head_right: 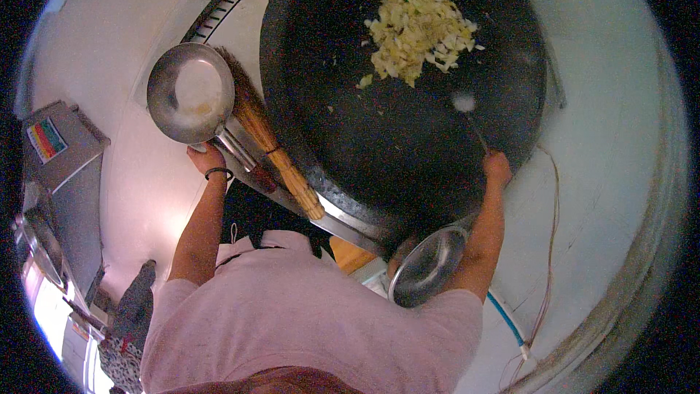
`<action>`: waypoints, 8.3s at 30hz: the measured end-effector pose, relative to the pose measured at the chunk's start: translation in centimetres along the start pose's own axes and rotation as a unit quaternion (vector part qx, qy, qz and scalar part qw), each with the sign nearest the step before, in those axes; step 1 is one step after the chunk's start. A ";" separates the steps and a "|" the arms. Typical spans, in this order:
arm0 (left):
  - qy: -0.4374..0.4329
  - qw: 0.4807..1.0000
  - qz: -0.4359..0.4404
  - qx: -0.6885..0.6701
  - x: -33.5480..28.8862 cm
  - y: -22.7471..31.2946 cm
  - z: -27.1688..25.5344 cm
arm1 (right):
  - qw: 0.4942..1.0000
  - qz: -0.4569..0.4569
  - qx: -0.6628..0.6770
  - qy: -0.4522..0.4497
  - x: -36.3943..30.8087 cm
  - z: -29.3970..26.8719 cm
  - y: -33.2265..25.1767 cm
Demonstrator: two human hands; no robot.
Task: The person stir-fries chopped vegetables in a large wok using a metal spatula. They add seasoning from a small packet and continue to mix the contents. The person also briefly reaches for a switch on the wall.
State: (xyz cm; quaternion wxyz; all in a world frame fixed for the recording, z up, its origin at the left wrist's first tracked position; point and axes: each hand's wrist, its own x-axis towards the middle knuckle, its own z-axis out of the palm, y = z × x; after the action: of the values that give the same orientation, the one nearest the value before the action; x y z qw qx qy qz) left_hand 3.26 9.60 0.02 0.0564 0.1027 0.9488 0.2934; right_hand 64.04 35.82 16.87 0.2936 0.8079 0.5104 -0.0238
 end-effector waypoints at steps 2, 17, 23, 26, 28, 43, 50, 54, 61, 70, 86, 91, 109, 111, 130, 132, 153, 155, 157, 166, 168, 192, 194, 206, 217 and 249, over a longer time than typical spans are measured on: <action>-0.009 0.999 0.035 -0.019 0.1 -0.8 0.3 | 0.998 -0.030 -0.023 0.057 3.7 1.0 0.4; -0.019 1.000 -0.023 0.009 -0.2 1.0 -0.1 | 0.976 -0.075 -0.119 0.167 3.2 -3.2 1.7; -0.012 1.000 -0.013 0.020 0.2 -0.6 0.3 | 0.978 -0.064 -0.104 0.167 9.9 -3.7 -4.1; -0.015 1.000 -0.007 -0.003 0.4 0.6 0.1 | 0.951 -0.190 -0.110 0.218 8.6 -7.0 -11.7; -0.011 1.000 -0.010 0.005 0.5 0.5 0.1 | 0.933 -0.242 -0.147 0.222 8.5 -7.8 -14.3; -0.004 1.000 -0.007 0.010 0.0 0.0 -0.1 | 0.936 -0.346 -0.068 -0.012 1.7 9.9 -2.3; -0.012 0.999 -0.031 0.015 0.5 0.3 -0.2 | 0.965 -0.204 0.038 0.160 -5.7 -2.3 -18.7; -0.032 0.999 -0.040 0.009 0.3 1.0 -0.8 | 0.970 -0.196 -0.032 0.139 -9.6 -7.0 -15.5; -0.025 0.999 -0.042 -0.007 -0.1 1.1 -0.7 | 0.962 -0.255 0.064 -0.070 -9.5 1.0 -1.7; -0.023 1.000 -0.019 0.003 0.5 1.0 -0.9 | 0.964 -0.224 0.124 0.073 -6.7 -0.7 -20.9; -0.018 0.999 -0.044 0.002 0.4 0.5 -0.6 | 0.922 -0.307 0.106 -0.213 -15.9 -4.6 -7.7; -0.050 0.998 -0.040 -0.009 0.3 1.9 -0.9 | 0.921 -0.312 0.232 -0.033 -4.7 1.8 -19.5; -0.018 0.999 -0.040 0.005 0.2 1.1 -0.9 | 0.914 -0.311 0.206 -0.160 -13.7 -6.8 -23.9; -0.020 0.998 -0.053 -0.003 0.3 0.9 -1.0 | 0.920 -0.243 0.270 -0.146 -8.8 -7.8 -28.9; -0.030 0.999 -0.016 0.024 0.0 1.4 -0.2 | 0.875 -0.081 0.466 -0.100 8.0 7.1 -20.6; -0.059 0.998 -0.022 -0.002 0.1 2.1 0.5 | 0.920 -0.101 0.377 -0.034 5.6 12.8 -18.0; -0.057 0.998 -0.037 0.018 0.2 1.8 -1.4 | 0.957 -0.170 0.125 -0.199 -3.0 10.8 -15.1; -0.042 0.999 -0.027 0.017 0.5 0.6 -1.2 | 0.843 -0.022 0.488 -0.224 -9.5 11.4 -12.9; 0.005 1.000 -0.012 0.004 1.3 -1.0 -1.1 | 0.793 -0.034 0.563 -0.229 -17.0 5.5 -13.5; -0.210 0.976 -0.044 -0.030 3.5 -3.2 3.1 | 0.905 -0.120 0.406 0.042 -31.2 11.4 -12.9; -0.431 0.882 0.051 0.183 4.1 -4.1 1.3 | 0.945 -0.116 0.290 0.098 -33.6 15.2 -14.8; -0.712 0.598 0.327 0.168 -8.1 -10.7 -10.1 | 0.628 0.423 0.628 0.177 -64.1 41.6 13.5; -0.712 0.606 0.340 0.103 -9.7 -11.3 -12.1 | 0.707 0.322 0.612 0.145 -64.1 40.8 12.0; -0.701 0.437 0.563 0.019 -15.8 -5.5 -20.0 | 0.688 0.079 0.654 0.304 -68.3 20.9 14.5; -0.921 0.248 0.257 -0.156 -25.7 6.4 -28.0 | 0.221 0.021 0.958 0.181 -61.0 4.4 4.3; -0.859 0.467 -0.190 -0.090 -11.5 15.9 -8.1 | 0.905 -0.027 0.334 0.263 -23.2 -3.5 5.5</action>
State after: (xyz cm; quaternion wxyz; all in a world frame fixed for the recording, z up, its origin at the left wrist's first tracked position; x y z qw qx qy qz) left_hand 15.64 15.40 16.21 0.9061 0.1145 0.3880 0.1236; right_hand 56.65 17.13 30.10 -0.1388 0.8217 0.5526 0.0125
